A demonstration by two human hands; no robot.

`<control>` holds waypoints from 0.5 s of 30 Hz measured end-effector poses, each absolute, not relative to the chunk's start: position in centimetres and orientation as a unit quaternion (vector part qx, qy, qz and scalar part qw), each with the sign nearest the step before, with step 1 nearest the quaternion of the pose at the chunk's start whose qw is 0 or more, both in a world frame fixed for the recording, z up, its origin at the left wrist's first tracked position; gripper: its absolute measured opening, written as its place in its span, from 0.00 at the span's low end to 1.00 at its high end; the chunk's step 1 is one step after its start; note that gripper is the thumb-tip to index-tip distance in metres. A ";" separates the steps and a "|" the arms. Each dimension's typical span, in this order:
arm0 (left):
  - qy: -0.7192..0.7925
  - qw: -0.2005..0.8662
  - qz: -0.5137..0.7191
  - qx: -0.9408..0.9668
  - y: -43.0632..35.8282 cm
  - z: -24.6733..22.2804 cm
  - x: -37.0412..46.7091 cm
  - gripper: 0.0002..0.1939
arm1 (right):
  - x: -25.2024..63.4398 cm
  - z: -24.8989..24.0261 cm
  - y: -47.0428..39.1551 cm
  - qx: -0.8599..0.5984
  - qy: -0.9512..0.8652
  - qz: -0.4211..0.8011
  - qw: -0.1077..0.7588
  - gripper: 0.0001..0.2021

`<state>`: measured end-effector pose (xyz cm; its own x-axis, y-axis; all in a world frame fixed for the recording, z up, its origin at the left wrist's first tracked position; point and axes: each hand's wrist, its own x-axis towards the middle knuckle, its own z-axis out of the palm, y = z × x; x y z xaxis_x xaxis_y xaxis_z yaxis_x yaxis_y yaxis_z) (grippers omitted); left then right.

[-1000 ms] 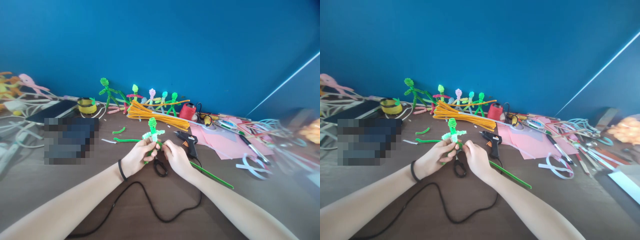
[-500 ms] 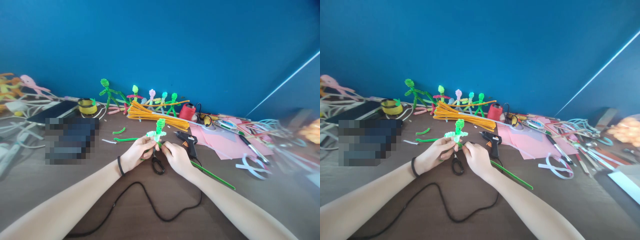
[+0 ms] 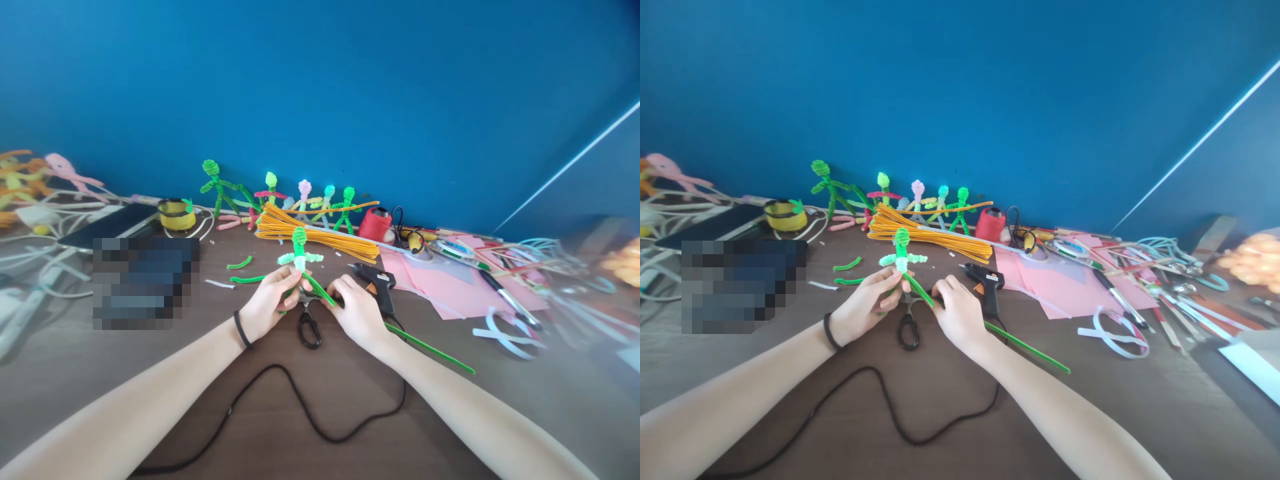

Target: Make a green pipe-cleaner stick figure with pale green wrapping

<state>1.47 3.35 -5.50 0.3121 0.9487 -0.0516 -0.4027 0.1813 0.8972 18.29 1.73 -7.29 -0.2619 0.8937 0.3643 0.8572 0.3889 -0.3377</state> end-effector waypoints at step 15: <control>0.357 0.680 0.502 0.397 3.5 -5.7 1.7 0.07 | 18.8 -6.9 1.5 -0.476 -0.777 0.030 0.410 0.10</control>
<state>1.68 3.49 -5.65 0.2405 0.9668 -0.0864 -0.4001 0.1798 0.8986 18.79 1.47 -6.88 -0.2102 0.7655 0.6081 0.7159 0.5441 -0.4375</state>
